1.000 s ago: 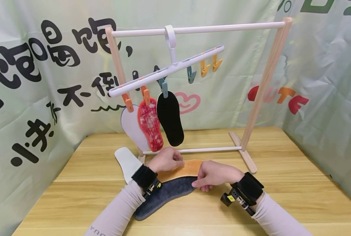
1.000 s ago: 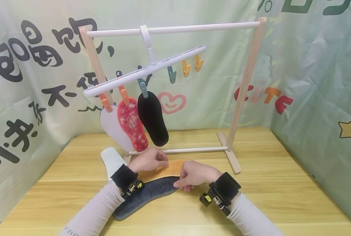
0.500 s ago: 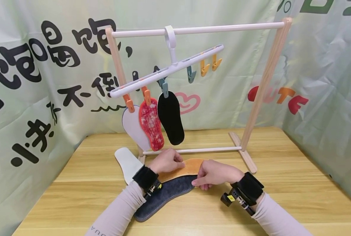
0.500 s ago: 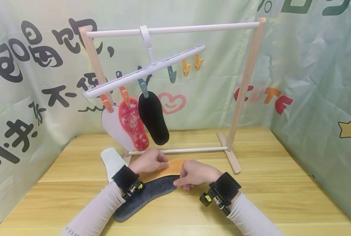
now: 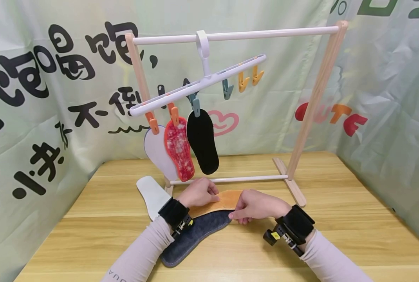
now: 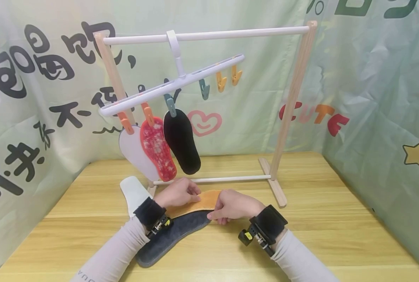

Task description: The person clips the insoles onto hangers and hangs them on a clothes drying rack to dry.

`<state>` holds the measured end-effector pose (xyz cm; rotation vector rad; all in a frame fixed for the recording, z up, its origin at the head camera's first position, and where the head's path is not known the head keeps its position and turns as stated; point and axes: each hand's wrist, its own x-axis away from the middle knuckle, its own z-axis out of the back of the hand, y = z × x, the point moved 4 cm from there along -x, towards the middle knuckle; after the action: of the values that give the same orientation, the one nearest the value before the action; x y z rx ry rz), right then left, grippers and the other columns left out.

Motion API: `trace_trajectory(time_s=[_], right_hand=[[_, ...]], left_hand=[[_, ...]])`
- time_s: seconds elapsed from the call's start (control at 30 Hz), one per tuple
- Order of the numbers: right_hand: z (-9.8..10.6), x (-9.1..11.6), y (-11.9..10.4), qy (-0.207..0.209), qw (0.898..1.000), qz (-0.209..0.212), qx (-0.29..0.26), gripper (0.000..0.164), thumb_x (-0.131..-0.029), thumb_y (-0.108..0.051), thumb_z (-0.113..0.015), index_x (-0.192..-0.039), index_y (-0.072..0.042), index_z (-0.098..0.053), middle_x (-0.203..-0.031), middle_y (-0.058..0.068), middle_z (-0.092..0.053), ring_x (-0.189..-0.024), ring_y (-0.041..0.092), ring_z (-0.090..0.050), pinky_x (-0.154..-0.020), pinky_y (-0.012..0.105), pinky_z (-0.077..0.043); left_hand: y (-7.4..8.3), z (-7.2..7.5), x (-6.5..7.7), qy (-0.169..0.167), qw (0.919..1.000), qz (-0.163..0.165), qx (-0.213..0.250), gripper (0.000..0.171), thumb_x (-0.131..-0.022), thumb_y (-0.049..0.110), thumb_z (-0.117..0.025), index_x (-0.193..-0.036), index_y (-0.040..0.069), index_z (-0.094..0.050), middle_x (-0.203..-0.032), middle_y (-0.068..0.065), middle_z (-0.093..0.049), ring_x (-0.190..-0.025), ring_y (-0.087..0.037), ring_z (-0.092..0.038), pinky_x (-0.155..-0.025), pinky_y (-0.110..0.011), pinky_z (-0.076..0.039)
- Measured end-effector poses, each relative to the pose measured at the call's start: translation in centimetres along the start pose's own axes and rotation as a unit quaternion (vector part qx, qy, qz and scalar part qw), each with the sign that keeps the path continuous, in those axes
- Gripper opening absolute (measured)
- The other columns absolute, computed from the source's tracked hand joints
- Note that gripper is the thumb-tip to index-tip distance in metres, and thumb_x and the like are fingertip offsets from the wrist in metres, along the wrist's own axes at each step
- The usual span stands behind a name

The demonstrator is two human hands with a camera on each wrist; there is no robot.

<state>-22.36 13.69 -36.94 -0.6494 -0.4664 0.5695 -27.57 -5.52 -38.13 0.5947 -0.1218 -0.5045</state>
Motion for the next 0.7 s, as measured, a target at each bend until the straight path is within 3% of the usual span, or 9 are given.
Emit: trace_trajectory(time_s=[0.27,0.7], right_hand=[[0.22,-0.11,0.31,0.024,1.0,0.002,0.006,0.039,-0.101,-0.032,-0.076,-0.071,-0.008,-0.078,-0.063,0.0,-0.069,-0.051,0.004,-0.041,-0.051,0.019,-0.027],[0.42,-0.22,0.19,0.039,0.999,0.025,0.009,0.039,-0.102,-0.029,-0.075,-0.072,-0.005,-0.078,-0.06,-0.002,-0.062,-0.049,0.005,-0.033,-0.051,0.02,-0.022]], left_hand=[[-0.1,-0.02,0.02,-0.003,0.9999,0.009,0.009,0.013,-0.09,0.018,-0.088,-0.096,0.01,-0.08,-0.083,0.003,-0.075,-0.078,-0.008,-0.063,-0.078,-0.026,-0.055],[-0.08,0.24,-0.03,0.006,0.9997,0.018,0.017,0.018,-0.087,0.014,-0.09,-0.096,0.009,-0.076,-0.083,0.001,-0.071,-0.078,-0.009,-0.062,-0.082,-0.028,-0.056]])
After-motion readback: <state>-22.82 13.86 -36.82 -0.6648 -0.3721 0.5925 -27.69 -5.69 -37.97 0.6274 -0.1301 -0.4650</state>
